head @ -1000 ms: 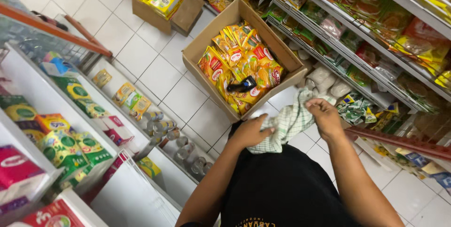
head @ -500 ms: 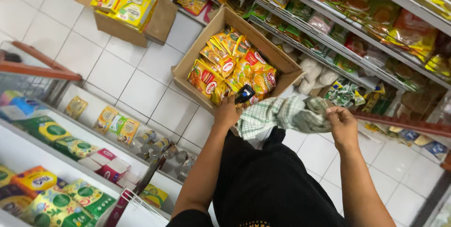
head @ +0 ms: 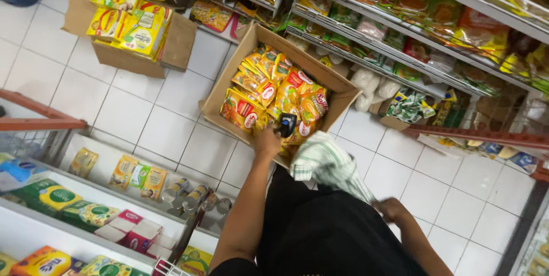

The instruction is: The person cleans seasoning packets by hand with a cloth and organizes them on a shelf.

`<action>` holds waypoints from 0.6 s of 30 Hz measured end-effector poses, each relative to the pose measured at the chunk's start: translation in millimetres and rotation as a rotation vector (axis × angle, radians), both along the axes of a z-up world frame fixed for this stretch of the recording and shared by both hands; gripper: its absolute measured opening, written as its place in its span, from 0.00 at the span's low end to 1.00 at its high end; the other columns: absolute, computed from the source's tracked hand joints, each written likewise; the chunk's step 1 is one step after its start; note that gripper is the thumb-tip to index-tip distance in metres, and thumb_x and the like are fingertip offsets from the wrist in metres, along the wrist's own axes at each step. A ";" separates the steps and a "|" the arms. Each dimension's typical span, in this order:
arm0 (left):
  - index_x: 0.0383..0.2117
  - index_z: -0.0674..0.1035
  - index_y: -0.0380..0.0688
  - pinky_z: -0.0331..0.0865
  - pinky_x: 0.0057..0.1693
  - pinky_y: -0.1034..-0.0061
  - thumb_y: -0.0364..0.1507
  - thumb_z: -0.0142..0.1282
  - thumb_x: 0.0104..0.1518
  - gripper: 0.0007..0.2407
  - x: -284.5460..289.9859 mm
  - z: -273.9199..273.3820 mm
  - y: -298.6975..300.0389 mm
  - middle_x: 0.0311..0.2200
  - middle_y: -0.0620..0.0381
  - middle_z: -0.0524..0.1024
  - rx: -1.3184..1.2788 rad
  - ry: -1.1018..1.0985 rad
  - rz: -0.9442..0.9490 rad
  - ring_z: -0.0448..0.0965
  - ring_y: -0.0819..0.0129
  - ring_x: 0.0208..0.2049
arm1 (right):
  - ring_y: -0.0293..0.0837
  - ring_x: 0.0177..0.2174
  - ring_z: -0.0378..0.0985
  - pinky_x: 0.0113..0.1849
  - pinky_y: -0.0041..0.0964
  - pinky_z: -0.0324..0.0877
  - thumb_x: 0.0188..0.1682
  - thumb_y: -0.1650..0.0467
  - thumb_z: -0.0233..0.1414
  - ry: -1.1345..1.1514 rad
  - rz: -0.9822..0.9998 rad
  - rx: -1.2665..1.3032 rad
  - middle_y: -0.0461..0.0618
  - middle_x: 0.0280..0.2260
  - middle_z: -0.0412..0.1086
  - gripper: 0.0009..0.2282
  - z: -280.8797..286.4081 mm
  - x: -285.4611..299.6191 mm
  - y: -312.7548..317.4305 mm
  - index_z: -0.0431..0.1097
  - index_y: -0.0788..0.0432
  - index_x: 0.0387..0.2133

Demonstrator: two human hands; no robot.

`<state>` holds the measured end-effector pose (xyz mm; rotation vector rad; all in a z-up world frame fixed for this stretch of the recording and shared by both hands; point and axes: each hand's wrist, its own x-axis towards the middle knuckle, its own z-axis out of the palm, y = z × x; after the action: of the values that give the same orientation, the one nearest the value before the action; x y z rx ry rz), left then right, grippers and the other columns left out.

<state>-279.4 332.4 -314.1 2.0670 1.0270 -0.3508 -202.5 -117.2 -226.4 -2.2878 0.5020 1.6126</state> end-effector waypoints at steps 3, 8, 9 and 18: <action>0.41 0.82 0.41 0.76 0.50 0.58 0.31 0.60 0.57 0.09 -17.6 1.8 32.6 0.36 0.41 0.83 0.056 -0.279 0.195 0.84 0.47 0.40 | 0.45 0.28 0.77 0.33 0.38 0.75 0.44 0.66 0.57 0.053 0.613 0.092 0.55 0.34 0.73 0.23 0.2 8.6 -16.4 0.69 0.59 0.54; 0.53 0.74 0.37 0.70 0.53 0.56 0.26 0.59 0.55 0.18 -28.8 -14.9 73.0 0.45 0.37 0.79 0.188 -0.492 0.288 0.79 0.43 0.46 | 0.49 0.31 0.80 0.36 0.42 0.79 0.45 0.63 0.59 -0.237 -0.099 0.134 0.62 0.38 0.75 0.32 -1.3 25.2 -13.9 0.60 0.70 0.60; 0.57 0.73 0.36 0.69 0.54 0.56 0.25 0.58 0.54 0.22 -24.7 -17.5 76.6 0.47 0.36 0.78 0.173 -0.485 0.282 0.78 0.42 0.48 | 0.50 0.32 0.80 0.37 0.44 0.79 0.46 0.62 0.60 -0.282 -0.190 0.158 0.65 0.38 0.75 0.34 -0.3 34.3 -8.5 0.59 0.75 0.59; 0.49 0.79 0.40 0.72 0.57 0.57 0.34 0.58 0.57 0.16 9.3 -48.1 12.6 0.48 0.39 0.79 -0.031 0.197 -0.182 0.78 0.44 0.51 | 0.50 0.32 0.77 0.35 0.44 0.76 0.47 0.59 0.60 -0.372 -0.243 0.195 0.64 0.37 0.76 0.32 9.9 43.9 -2.1 0.65 0.79 0.54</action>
<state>-270.1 345.0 -362.2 2.1351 0.9414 -0.6700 -158.6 -119.3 -216.5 -2.2086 0.4828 1.0424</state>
